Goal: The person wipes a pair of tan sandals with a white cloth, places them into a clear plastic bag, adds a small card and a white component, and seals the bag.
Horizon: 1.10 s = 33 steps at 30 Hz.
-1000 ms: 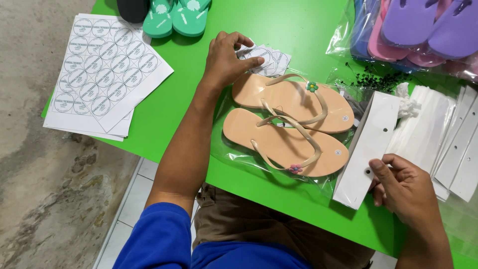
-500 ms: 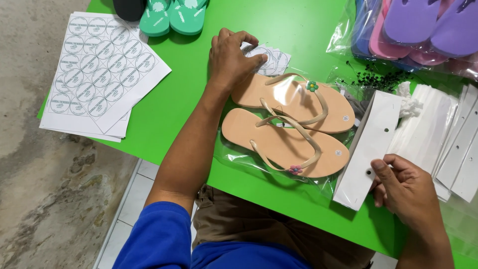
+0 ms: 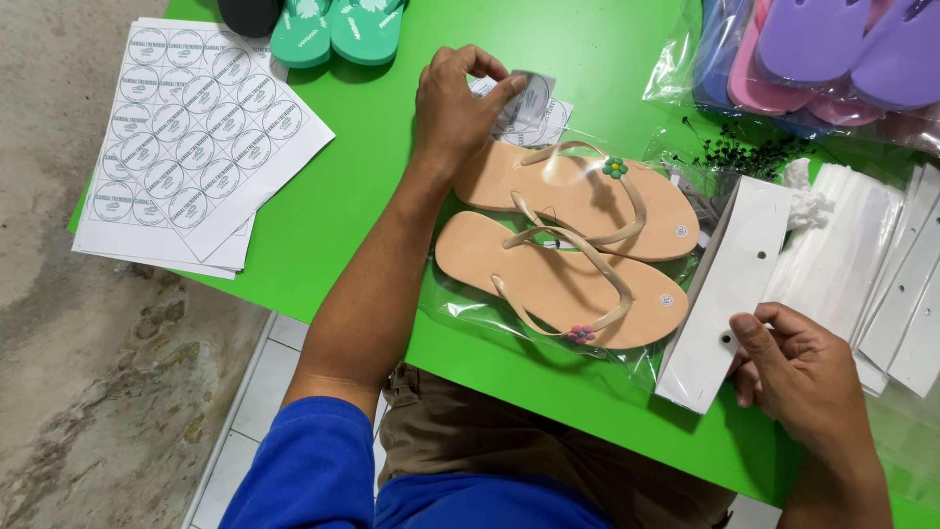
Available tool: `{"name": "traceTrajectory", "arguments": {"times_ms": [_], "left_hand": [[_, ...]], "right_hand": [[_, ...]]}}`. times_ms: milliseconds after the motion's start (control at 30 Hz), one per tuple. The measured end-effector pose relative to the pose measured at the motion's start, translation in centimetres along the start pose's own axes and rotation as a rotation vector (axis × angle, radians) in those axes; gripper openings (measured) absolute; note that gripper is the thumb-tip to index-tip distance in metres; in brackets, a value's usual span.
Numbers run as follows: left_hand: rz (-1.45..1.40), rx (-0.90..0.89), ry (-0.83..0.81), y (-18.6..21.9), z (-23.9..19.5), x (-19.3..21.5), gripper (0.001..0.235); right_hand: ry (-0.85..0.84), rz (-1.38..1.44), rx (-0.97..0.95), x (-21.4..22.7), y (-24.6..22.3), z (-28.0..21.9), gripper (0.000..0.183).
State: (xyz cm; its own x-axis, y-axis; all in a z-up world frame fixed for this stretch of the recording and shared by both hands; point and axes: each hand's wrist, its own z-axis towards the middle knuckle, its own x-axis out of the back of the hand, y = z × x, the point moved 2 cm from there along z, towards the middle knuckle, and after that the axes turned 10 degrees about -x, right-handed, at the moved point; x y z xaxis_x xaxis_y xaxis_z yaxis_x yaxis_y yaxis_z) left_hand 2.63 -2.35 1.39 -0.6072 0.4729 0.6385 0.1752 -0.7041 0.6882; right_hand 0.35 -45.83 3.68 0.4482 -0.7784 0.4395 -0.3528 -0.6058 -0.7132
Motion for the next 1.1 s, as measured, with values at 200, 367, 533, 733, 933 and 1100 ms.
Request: {"name": "traceTrajectory", "arguments": {"times_ms": [200, 367, 533, 733, 933, 1100], "left_hand": [[-0.574, -0.133, 0.275, 0.6, 0.3, 0.7, 0.012], [-0.633, -0.12, 0.306, 1.4, -0.3, 1.7, 0.018], [-0.66, -0.14, 0.327, 1.4, -0.6, 1.7, 0.019], [-0.746, -0.045, 0.203, 4.9, -2.4, 2.0, 0.033], [-1.029, -0.03, -0.095, 10.6, -6.0, 1.9, 0.035], [-1.19, 0.098, -0.414, 14.3, -9.7, 1.0, 0.018]], "right_hand": [[-0.03, 0.023, -0.004, 0.1, -0.6, -0.2, 0.03], [-0.037, 0.016, 0.033, 0.1, -0.8, -0.5, 0.03], [-0.038, 0.014, 0.055, 0.1, -0.7, -0.5, 0.032], [0.219, 0.317, 0.315, 0.4, 1.4, 0.0, 0.036], [0.374, 0.223, 0.586, -0.4, -2.0, -1.7, 0.036], [0.116, 0.129, 0.57, -2.9, -7.8, -2.4, 0.034]]}}
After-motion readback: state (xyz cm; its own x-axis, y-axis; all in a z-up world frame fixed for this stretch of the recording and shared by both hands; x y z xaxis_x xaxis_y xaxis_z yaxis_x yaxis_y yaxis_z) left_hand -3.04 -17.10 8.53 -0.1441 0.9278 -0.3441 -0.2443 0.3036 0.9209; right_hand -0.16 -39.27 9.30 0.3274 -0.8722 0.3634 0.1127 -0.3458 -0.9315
